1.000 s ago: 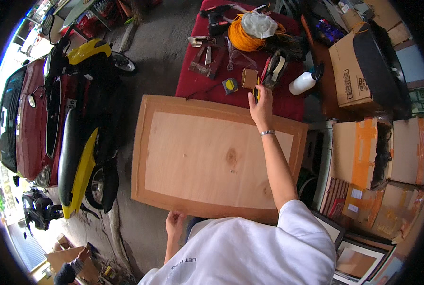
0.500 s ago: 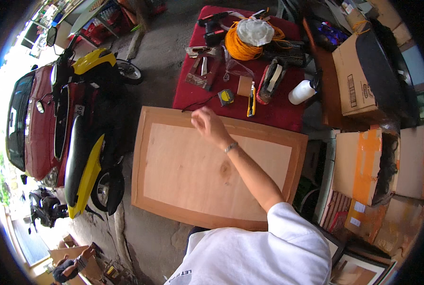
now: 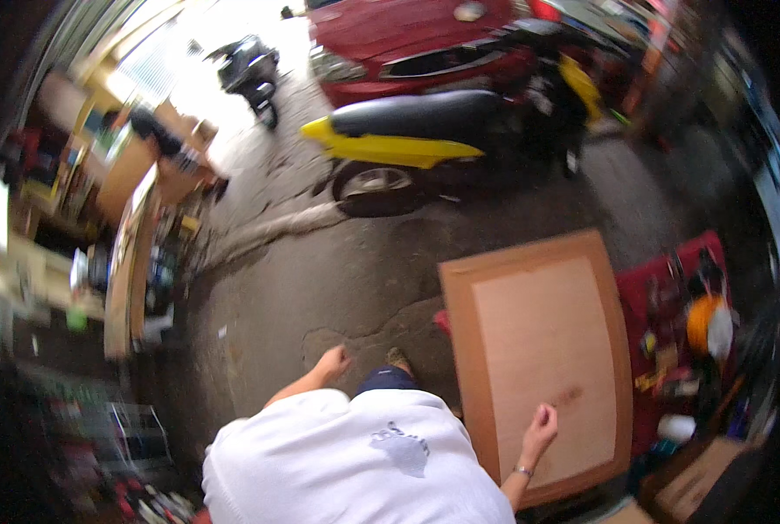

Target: The person aligns and presses a wooden frame onto a backing board, then measures and marks the board with a tape measure and utility knife. They place screws into pre-drilled holes and use a power drill to fasten the frame to the backing board.

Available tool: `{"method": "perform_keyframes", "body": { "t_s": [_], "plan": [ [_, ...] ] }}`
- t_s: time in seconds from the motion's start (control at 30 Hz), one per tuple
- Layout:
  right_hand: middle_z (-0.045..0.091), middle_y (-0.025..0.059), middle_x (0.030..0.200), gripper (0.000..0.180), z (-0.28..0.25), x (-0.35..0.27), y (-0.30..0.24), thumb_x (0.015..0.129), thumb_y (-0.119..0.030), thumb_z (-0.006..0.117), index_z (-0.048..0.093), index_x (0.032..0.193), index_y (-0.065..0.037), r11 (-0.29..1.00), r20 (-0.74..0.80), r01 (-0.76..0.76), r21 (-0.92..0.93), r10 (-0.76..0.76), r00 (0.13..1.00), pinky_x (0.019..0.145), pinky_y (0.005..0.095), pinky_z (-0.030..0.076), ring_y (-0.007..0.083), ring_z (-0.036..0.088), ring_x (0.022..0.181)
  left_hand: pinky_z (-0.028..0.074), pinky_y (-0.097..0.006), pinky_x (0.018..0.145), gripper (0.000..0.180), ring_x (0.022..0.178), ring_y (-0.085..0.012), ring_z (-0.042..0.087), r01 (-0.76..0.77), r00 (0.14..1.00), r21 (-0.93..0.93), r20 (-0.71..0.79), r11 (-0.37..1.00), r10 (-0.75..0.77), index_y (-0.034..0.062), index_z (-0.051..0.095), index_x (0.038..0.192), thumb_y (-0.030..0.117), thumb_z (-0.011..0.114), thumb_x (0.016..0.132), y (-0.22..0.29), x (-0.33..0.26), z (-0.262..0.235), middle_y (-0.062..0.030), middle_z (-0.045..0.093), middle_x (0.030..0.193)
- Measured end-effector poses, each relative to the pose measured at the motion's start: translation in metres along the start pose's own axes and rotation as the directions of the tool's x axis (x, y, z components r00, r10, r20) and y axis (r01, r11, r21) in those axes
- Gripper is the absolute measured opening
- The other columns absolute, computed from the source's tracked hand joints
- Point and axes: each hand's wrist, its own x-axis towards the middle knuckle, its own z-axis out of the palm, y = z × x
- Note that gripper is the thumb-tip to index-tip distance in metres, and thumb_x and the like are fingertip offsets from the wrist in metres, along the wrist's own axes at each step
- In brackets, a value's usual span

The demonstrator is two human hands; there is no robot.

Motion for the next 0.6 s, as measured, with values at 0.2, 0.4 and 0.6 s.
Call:
{"method": "perform_keyframes", "body": {
  "t_s": [0.2,0.4,0.6],
  "plan": [
    [0.064,0.008,0.088,0.024,0.115,-0.025,-0.099,0.101,-0.02,0.054,0.061,0.097,0.003,0.991,0.093,0.095,-0.098,-0.086,0.992,0.069,0.0303,0.052,0.0156,0.06,0.077,0.053,-0.035,0.067,0.008,0.073,-0.0198,0.067,-0.125,0.992,-0.503,-0.075,0.855,0.101,0.0034,0.061,0.088,0.008,0.063,0.082,0.001,0.065,-0.041,-0.011,0.069,0.078],
    [0.066,0.008,0.089,0.02,0.307,-0.049,-0.212,0.097,-0.018,0.058,0.063,0.101,0.001,0.944,0.601,0.321,-0.081,-0.211,0.771,0.071,0.0306,0.052,0.0175,0.063,0.079,0.054,-0.034,0.07,0.006,0.076,-0.0207,0.068,-0.057,0.994,-0.741,-0.106,0.669,-0.033,0.003,0.061,0.088,0.005,0.061,0.082,-0.077,0.043,-0.096,-0.0113,0.07,0.08],
    [0.071,0.0147,0.091,0.021,0.448,-0.05,-0.231,0.092,-0.016,0.064,0.065,0.104,0.001,0.796,0.955,0.594,-0.115,-0.076,0.287,0.074,0.034,0.053,0.0229,0.068,0.081,0.055,-0.034,0.056,0.012,0.063,-0.0178,0.067,0.25,0.543,-0.948,-0.028,0.194,-0.839,0.0045,0.062,0.082,0.006,0.073,0.079,-0.302,-0.049,0.005,-0.0102,0.069,0.074]
  ]
}}
